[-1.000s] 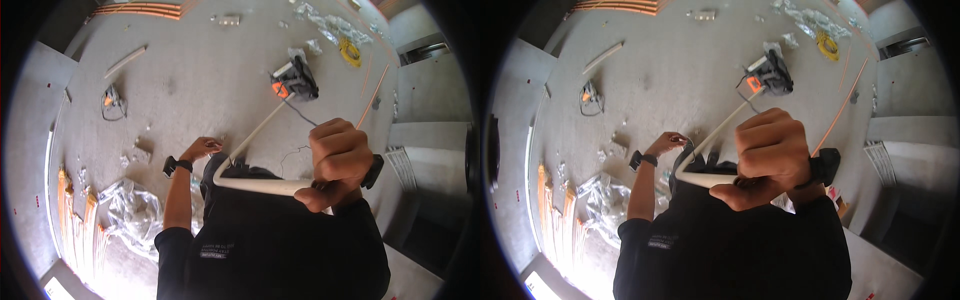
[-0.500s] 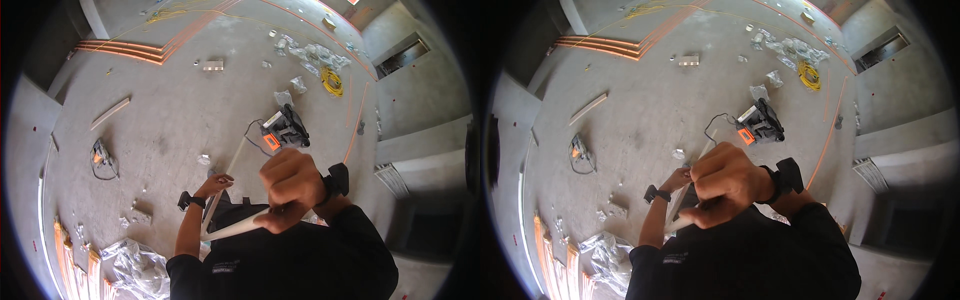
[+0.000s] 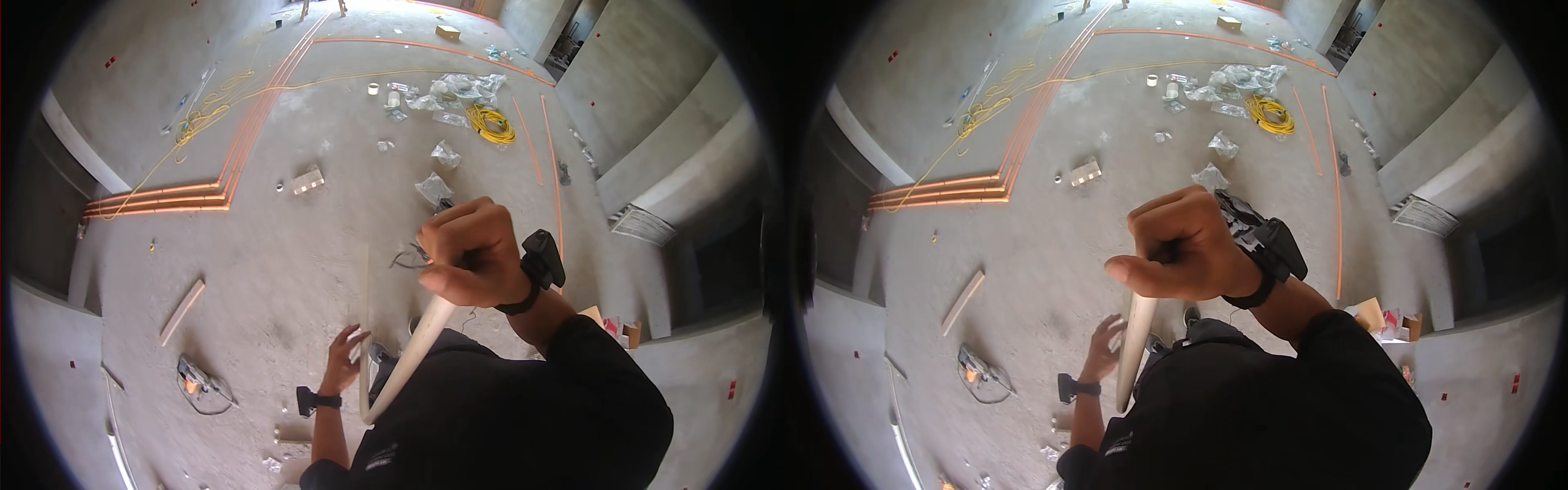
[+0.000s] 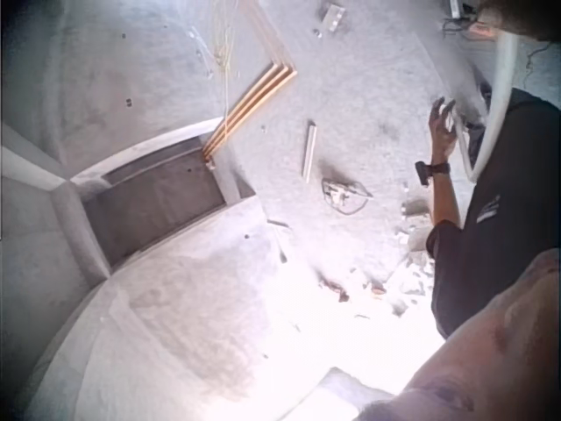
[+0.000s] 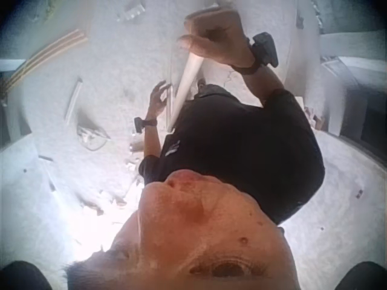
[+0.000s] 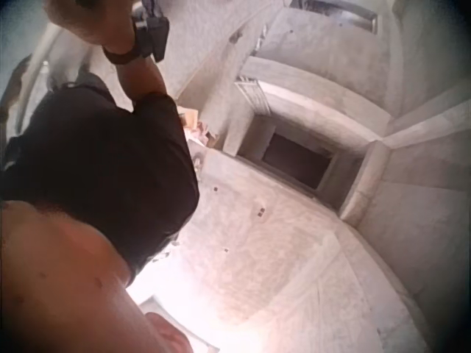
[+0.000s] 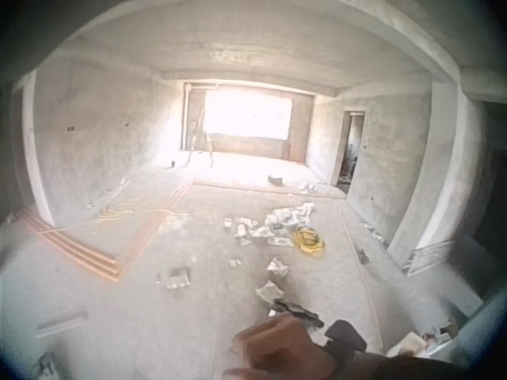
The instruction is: The person bends a conduit pipe by hand using a bending spring that is inserted into the pipe.
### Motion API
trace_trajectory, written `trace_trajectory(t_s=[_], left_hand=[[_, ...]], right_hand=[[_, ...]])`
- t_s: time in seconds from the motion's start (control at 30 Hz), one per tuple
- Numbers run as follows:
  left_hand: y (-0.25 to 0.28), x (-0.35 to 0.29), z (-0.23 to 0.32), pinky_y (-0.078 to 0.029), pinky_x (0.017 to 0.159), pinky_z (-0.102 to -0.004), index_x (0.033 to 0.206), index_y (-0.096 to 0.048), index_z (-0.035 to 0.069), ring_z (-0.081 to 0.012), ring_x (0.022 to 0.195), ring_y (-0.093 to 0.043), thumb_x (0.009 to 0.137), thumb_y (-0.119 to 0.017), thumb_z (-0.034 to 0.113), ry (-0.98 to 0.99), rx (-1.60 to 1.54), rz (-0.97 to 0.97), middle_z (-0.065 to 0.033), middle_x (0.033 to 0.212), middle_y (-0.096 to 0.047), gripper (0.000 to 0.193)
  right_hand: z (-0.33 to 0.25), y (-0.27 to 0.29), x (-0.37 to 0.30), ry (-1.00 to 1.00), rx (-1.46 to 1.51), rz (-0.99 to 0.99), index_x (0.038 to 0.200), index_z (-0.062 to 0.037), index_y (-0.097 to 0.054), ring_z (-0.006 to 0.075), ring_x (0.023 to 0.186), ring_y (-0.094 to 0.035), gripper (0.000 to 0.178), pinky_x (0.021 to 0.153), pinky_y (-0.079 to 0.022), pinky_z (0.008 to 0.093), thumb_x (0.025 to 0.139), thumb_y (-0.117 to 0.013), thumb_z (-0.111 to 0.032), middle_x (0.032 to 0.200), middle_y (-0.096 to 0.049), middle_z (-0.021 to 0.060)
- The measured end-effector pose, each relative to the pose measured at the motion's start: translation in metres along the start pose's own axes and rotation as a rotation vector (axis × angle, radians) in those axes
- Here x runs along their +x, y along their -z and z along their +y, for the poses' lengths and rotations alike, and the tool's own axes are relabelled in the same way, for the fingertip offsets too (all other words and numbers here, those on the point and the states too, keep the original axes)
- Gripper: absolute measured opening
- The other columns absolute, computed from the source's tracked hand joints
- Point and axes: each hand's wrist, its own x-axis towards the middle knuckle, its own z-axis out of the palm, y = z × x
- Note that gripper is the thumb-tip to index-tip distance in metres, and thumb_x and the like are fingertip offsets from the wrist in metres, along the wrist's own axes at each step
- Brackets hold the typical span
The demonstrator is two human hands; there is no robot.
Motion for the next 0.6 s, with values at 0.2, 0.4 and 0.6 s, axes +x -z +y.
trace_trajectory(t_s=[0.2, 0.4, 0.6], left_hand=[[-0.029, -0.008, -0.041, -0.03, 0.109, -0.0526, 0.117, -0.069, 0.022, -0.0383, 0.134, -0.041, 0.07, -0.082, 0.029, -0.028, 0.104, -0.129, -0.0116, 0.138, -0.053, 0.049], [-0.007, -0.006, -0.017, -0.019, 0.115, -0.0511, 0.111, -0.068, 0.01, -0.0346, 0.139, -0.036, 0.083, -0.069, 0.014, -0.015, 0.253, 0.12, -0.0077, 0.138, -0.055, 0.029], [0.026, 0.015, 0.037, -0.05, 0.091, -0.0414, 0.091, -0.063, -0.002, -0.0239, 0.095, -0.064, 0.104, -0.046, 0.03, 0.139, -0.409, 0.413, -0.0167, 0.102, -0.067, 0.039]], right_hand=[[0.009, 0.002, 0.029, 0.072, -0.303, 0.01, 0.053, -0.0042, -0.041, 0.0126, 0.043, -0.03, 0.042, 0.044, -0.022, 0.0318, 0.08, -0.073, -0.012, 0.05, -0.036, 0.0014], [0.06, 0.078, 0.02, -0.018, -0.486, 0.302, 0.057, -0.0018, -0.039, 0.0107, 0.048, -0.033, 0.044, 0.047, -0.025, 0.0305, 0.087, -0.069, -0.015, 0.052, -0.037, 0.0034], [0.095, 0.147, -0.035, -0.097, -0.716, 0.482, 0.061, 0.0001, -0.044, 0.0124, 0.052, -0.035, 0.042, 0.05, -0.028, 0.0309, 0.091, -0.065, -0.021, 0.055, -0.039, 0.0051]])
